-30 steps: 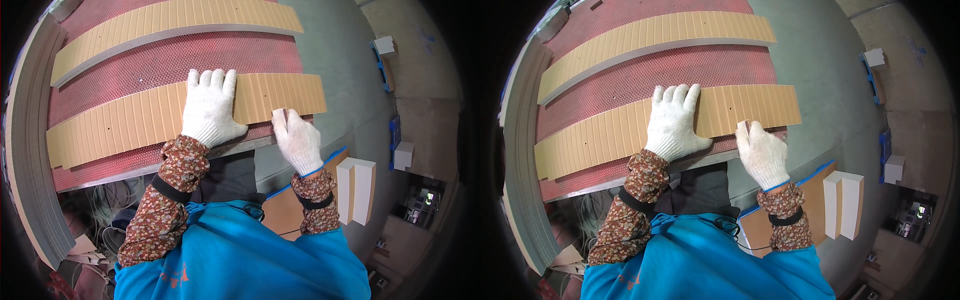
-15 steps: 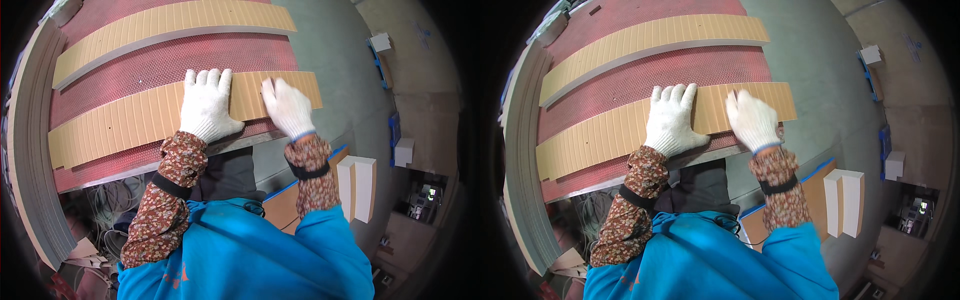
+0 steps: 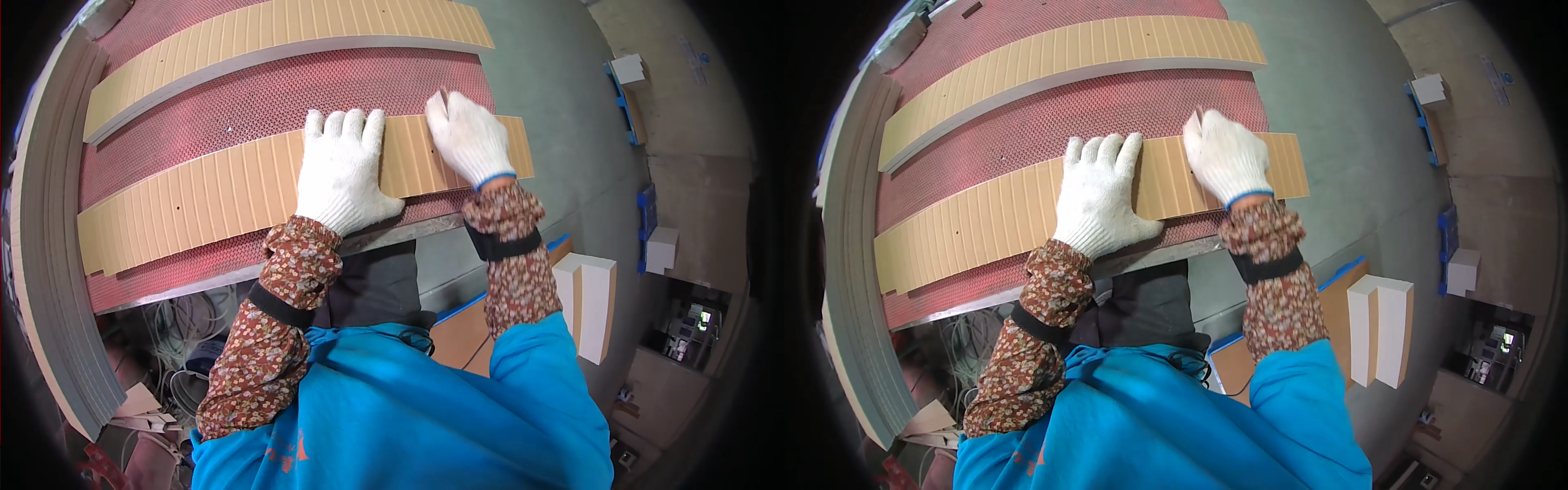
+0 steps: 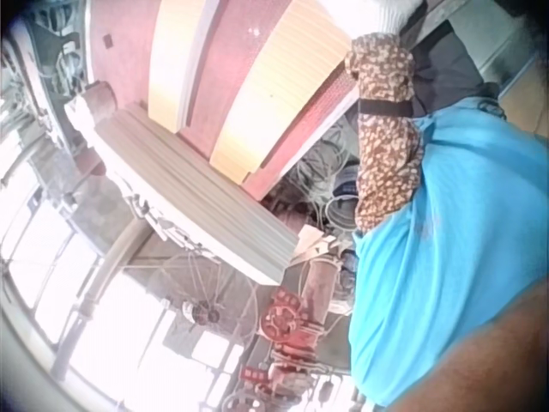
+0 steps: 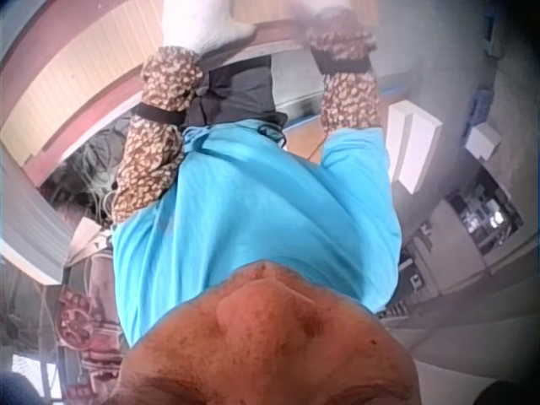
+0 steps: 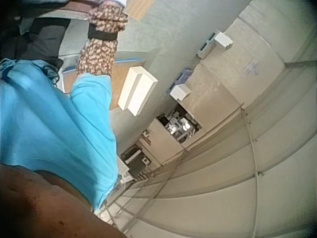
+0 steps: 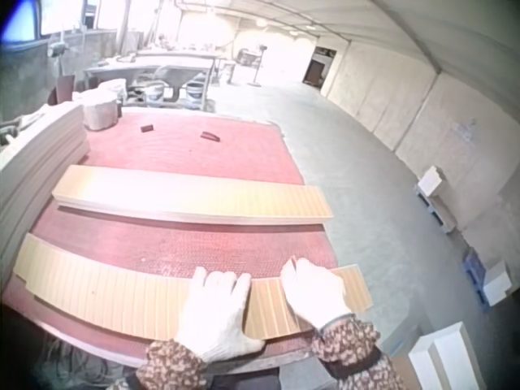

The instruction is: Sanding the surfaces and edges of slatted wood furniture components using a manual sanding block.

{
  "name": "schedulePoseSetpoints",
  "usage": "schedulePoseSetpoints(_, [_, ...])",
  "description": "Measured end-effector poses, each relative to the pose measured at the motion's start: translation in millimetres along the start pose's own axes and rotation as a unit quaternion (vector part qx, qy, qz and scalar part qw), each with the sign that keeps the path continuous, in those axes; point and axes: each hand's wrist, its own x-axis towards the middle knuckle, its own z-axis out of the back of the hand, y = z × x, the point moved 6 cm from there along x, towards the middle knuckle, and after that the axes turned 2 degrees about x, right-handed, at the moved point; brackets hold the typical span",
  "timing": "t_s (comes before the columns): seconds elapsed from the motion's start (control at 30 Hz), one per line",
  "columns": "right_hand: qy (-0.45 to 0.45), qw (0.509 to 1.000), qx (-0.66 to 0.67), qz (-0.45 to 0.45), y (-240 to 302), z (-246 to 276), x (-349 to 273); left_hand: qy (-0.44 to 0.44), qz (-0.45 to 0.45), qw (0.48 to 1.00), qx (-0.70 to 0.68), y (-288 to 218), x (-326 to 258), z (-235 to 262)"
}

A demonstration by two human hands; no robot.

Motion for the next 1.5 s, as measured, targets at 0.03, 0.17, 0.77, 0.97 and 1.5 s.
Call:
schedulePoseSetpoints(0.03, [0.003,1.0,-0.001,0.01,2.8,-0.2,5.7,-0.001,0.0,1.0,0.001,0.1,0.2,0.2])
schedulePoseSetpoints(0.17, [0.047,0.998,0.002,-0.039,2.2,0.2,-2.2,0.011,0.003,1.0,0.006,2.0,-0.2,-0.4])
schedulePoseSetpoints(0.77, [-0.021,0.997,0.013,-0.069,-28.9,14.9,-138.7,0.016,0.004,1.0,0.008,3.1,-0.5,-1.6])
schedulePoseSetpoints(0.97, [-0.031,0.999,0.016,0.011,-22.6,9.5,-137.7,0.024,0.006,1.0,0.01,3.7,-0.6,-1.7])
schedulePoseSetpoints(1.5, [0.039,0.999,-0.001,-0.026,-16.3,5.1,2.3,0.082,0.021,0.996,0.0,3.2,1.3,-1.7])
